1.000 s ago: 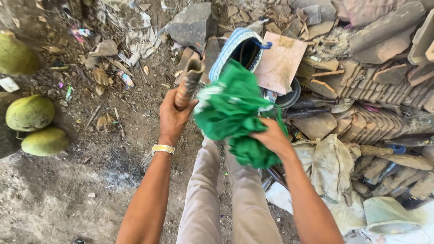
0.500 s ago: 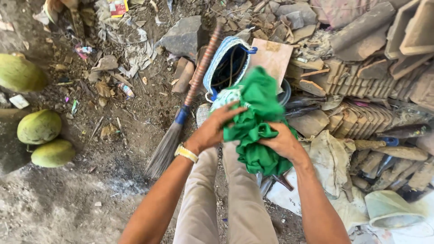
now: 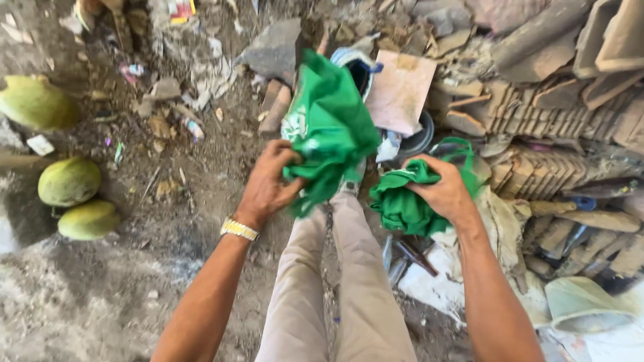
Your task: Cleaning a yard area and gathering coconuts into a basket.
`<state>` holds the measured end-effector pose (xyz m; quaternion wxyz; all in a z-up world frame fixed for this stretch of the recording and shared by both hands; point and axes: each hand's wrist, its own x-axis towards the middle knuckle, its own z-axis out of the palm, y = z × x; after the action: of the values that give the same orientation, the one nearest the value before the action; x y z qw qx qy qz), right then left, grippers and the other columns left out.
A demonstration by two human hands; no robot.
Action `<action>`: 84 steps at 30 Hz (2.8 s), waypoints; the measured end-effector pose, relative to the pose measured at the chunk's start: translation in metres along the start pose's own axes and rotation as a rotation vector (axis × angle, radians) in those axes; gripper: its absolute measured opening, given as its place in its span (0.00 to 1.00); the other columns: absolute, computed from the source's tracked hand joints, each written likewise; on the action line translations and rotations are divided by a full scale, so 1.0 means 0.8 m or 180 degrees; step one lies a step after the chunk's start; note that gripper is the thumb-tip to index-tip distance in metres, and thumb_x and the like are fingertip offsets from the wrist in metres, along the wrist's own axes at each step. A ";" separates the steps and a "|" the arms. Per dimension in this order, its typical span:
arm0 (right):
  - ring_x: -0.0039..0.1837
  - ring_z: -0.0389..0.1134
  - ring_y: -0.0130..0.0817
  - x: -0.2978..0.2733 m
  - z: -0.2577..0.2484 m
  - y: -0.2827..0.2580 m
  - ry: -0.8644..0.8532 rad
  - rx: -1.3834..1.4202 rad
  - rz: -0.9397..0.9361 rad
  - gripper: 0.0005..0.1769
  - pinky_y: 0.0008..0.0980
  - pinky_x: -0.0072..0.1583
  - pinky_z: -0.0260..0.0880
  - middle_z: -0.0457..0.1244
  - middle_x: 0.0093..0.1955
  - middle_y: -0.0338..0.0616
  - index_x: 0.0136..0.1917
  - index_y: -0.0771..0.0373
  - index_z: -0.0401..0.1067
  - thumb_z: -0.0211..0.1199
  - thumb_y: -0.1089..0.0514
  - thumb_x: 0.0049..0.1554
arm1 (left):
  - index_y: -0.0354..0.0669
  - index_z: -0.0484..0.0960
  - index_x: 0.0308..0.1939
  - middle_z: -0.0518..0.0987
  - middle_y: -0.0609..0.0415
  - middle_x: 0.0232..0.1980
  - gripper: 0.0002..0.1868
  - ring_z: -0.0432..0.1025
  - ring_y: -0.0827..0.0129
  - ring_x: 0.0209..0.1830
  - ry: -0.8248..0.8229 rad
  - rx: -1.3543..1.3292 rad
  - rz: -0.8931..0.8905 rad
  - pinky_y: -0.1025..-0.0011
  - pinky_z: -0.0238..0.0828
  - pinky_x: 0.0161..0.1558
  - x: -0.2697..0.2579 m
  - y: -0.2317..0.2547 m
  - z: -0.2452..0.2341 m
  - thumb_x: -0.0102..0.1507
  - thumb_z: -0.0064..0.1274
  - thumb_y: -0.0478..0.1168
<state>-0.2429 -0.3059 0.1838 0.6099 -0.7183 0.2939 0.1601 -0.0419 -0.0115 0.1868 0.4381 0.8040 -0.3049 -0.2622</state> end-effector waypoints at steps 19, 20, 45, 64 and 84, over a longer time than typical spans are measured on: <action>0.55 0.75 0.35 -0.098 0.062 -0.195 0.0170 -0.0267 -0.0781 0.26 0.31 0.58 0.73 0.73 0.55 0.49 0.60 0.63 0.76 0.70 0.64 0.46 | 0.38 0.78 0.48 0.71 0.40 0.56 0.15 0.72 0.50 0.48 0.0989 -0.0256 -0.0371 0.60 0.70 0.49 -0.045 0.240 -0.053 0.61 0.61 0.42; 0.56 0.75 0.37 -0.105 0.057 -0.216 0.0138 -0.0443 -0.0905 0.26 0.32 0.58 0.73 0.73 0.56 0.48 0.59 0.62 0.76 0.71 0.64 0.45 | 0.39 0.79 0.49 0.72 0.41 0.56 0.16 0.71 0.50 0.49 0.1079 0.0032 -0.0003 0.58 0.68 0.50 -0.041 0.265 -0.067 0.60 0.60 0.40; 0.58 0.75 0.34 -0.254 0.030 -0.363 0.0651 -0.0877 -0.1459 0.26 0.32 0.58 0.79 0.71 0.60 0.42 0.63 0.48 0.75 0.71 0.60 0.50 | 0.46 0.84 0.52 0.84 0.46 0.43 0.16 0.74 0.59 0.40 0.0090 0.0253 -0.0158 0.61 0.70 0.47 -0.072 0.389 -0.141 0.63 0.53 0.44; 0.57 0.74 0.35 -0.241 0.015 -0.468 0.0308 -0.1646 -0.1348 0.32 0.34 0.58 0.72 0.72 0.56 0.45 0.65 0.54 0.72 0.74 0.58 0.46 | 0.45 0.81 0.50 0.81 0.49 0.50 0.12 0.76 0.53 0.51 0.1018 0.0002 0.1080 0.59 0.73 0.53 -0.060 0.402 -0.176 0.63 0.50 0.35; 0.54 0.73 0.31 -0.250 -0.031 -0.454 -0.0316 -0.0966 -0.1497 0.26 0.31 0.58 0.73 0.72 0.53 0.40 0.63 0.53 0.73 0.72 0.57 0.50 | 0.41 0.85 0.42 0.84 0.52 0.37 0.17 0.76 0.71 0.36 0.0053 -0.0293 0.1456 0.67 0.72 0.38 -0.037 0.408 -0.178 0.61 0.66 0.50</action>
<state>-0.1773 -0.2546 0.5907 0.5294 -0.8412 0.0617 0.0913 -0.0491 -0.0530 0.5419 0.5249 0.6952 -0.4633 -0.1630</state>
